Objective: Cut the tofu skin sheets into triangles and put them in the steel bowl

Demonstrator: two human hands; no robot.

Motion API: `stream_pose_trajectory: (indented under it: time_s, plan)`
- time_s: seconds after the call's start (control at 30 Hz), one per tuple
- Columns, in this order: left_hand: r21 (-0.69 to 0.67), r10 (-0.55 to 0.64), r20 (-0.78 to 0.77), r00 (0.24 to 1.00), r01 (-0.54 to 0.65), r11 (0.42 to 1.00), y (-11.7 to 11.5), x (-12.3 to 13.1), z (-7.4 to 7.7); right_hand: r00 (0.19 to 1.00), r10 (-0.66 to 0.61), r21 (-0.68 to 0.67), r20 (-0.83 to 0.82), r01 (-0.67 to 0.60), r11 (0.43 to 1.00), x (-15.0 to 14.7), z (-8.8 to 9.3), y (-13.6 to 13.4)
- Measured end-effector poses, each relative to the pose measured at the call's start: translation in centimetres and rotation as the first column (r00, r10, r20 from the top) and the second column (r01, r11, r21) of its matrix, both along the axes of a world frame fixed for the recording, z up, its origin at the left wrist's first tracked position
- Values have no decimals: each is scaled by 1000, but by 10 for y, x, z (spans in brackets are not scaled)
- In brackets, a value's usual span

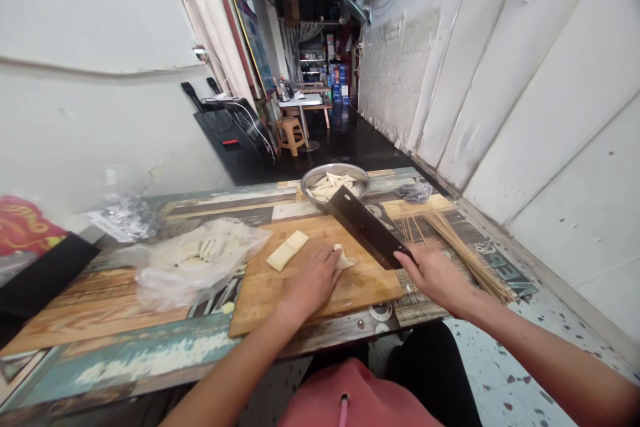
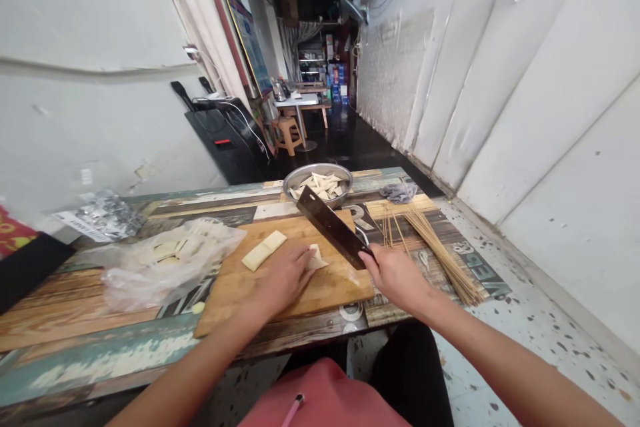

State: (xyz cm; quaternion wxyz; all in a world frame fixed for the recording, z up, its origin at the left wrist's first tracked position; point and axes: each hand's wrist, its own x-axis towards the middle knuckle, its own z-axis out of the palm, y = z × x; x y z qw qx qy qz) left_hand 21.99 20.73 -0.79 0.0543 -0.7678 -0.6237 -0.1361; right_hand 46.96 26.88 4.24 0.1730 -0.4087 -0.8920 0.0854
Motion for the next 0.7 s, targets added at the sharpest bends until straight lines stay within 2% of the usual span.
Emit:
stream_pose_trajectory:
  time_s: [0.1, 0.17, 0.23, 0.3, 0.4, 0.53, 0.7]
  plan:
    - [-167, -94, -24, 995, 88, 982, 20, -8, 19, 999, -32, 5, -27, 32, 999, 3, -1, 1]
    - [-322, -142, -32, 989, 124, 939, 34, -11, 29, 998, -32, -13, -57, 31, 999, 6, -8, -1]
    - [-439, -133, -45, 990, 100, 893, 46, -11, 37, 994, -29, -51, -102, 24, 998, 9, -17, -4]
    - [-498, -84, -73, 994, 37, 867, 53, -7, 41, 988, -46, -93, -146, 33, 995, 12, -26, -8]
    - [-513, -61, -108, 992, -3, 858, 56, -1, 45, 975, -106, -143, -195, 79, 987, 14, -35, -15]
    - [-460, -52, -135, 990, -16, 888, 53, 2, 49, 947, -168, -263, -276, 94, 960, 15, -41, -22]
    - [-464, -91, -76, 993, 46, 885, 54, -9, 45, 915, -229, -361, -333, 101, 927, 15, -45, -25]
